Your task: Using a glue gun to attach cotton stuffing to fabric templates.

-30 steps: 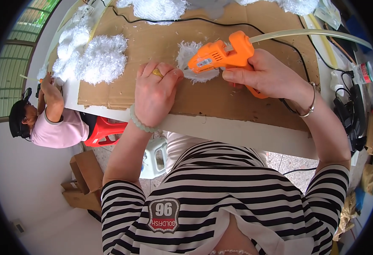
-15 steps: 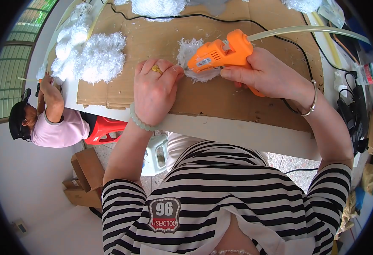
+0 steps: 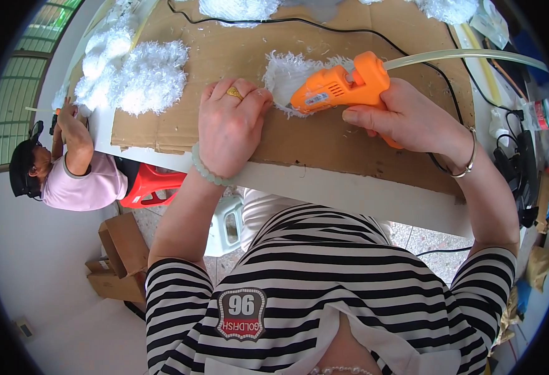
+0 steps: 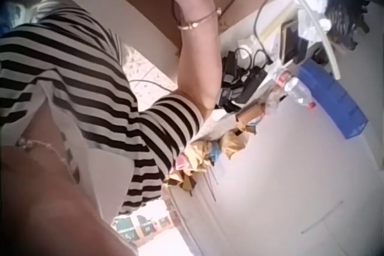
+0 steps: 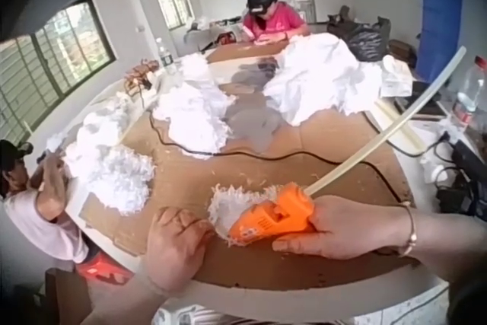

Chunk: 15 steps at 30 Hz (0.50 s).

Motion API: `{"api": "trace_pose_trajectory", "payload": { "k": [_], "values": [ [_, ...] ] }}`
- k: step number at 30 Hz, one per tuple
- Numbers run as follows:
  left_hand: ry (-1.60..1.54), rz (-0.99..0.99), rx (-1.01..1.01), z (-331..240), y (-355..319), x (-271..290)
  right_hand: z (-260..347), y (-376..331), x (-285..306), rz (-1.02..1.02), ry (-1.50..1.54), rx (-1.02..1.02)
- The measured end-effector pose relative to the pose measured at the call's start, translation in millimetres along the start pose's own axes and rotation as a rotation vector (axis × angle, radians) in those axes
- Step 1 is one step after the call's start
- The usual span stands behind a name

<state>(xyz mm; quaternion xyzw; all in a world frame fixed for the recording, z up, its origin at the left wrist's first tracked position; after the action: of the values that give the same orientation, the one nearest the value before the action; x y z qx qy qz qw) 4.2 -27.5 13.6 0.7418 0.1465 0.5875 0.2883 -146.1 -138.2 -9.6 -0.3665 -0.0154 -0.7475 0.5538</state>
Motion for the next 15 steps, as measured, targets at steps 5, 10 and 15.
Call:
{"api": "trace_pose_trajectory", "payload": {
  "k": [5,10,15],
  "values": [
    [-0.022,0.027,0.01,-0.1,0.7,-0.4,-6.7,-3.8,1.6,-0.004,-0.027,-0.004],
    [-0.029,0.031,0.011,-1.2,1.2,-0.3,-9.8,-8.8,3.0,-0.019,0.007,-0.001],
    [-0.1,0.086,0.075,3.2,3.5,-0.8,-16.2,-13.2,4.4,0.005,-0.012,-0.069]
  ]
}}
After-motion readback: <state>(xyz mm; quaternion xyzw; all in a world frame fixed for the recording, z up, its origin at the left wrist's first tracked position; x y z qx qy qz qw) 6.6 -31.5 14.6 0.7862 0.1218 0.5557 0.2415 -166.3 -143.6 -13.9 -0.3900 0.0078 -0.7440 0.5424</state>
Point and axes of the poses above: each hand's wrist, its own y-axis towards the middle knuckle, its own x-axis out of the back of the hand, z = x × y, the point moved 7 cm from there along y, towards the middle knuckle, and after that the axes turned 9 degrees about -y, right-handed, at the moved point
